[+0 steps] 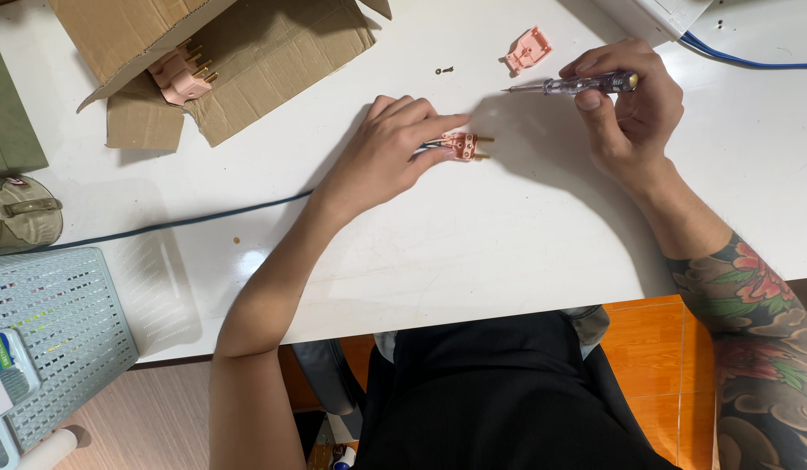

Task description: The person assembles a three-prong electrical plug by connecting wires to the terminals using a screwdriver. They tighten the screws to secure the wires, then attach the outer casing to complete the assembly.

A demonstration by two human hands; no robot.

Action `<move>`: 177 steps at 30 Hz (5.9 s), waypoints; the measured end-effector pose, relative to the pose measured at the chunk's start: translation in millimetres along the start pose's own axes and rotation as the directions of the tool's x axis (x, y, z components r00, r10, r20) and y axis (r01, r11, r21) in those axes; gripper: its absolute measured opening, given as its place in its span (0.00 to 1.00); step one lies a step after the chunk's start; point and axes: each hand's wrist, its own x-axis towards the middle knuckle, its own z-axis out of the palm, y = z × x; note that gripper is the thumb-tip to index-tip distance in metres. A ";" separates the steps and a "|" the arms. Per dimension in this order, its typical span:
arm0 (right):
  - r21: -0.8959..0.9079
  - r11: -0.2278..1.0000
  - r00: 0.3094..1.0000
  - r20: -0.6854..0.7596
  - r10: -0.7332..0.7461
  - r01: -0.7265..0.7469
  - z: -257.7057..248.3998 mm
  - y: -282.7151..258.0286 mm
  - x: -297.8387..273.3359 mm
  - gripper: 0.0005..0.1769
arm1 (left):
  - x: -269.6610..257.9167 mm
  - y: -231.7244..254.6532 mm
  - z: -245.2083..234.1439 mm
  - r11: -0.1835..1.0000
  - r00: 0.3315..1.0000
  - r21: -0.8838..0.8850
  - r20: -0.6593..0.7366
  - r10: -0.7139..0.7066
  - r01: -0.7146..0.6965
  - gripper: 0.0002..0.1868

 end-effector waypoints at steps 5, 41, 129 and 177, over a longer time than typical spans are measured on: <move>0.005 1.000 1.000 -0.004 0.004 -0.004 3.5 -4.7 -1.7 0.15 | 4.0 9.1 6.4 0.993 0.987 0.082 -0.129 0.095 -0.085 0.16; -0.061 0.967 0.920 0.329 -0.214 0.247 20.3 -38.7 44.6 0.12 | 13.9 11.0 45.7 1.000 0.907 0.019 -0.421 0.015 -0.008 0.18; 0.099 0.992 0.912 -0.410 -0.030 0.077 20.2 -15.5 48.0 0.09 | 69.5 4.2 10.3 0.966 0.938 0.097 -0.278 -0.207 0.241 0.25; 0.135 0.985 0.967 -0.243 -0.074 0.109 24.4 -20.5 34.4 0.14 | 26.6 28.4 34.5 0.989 0.924 0.146 -0.372 0.090 -0.037 0.16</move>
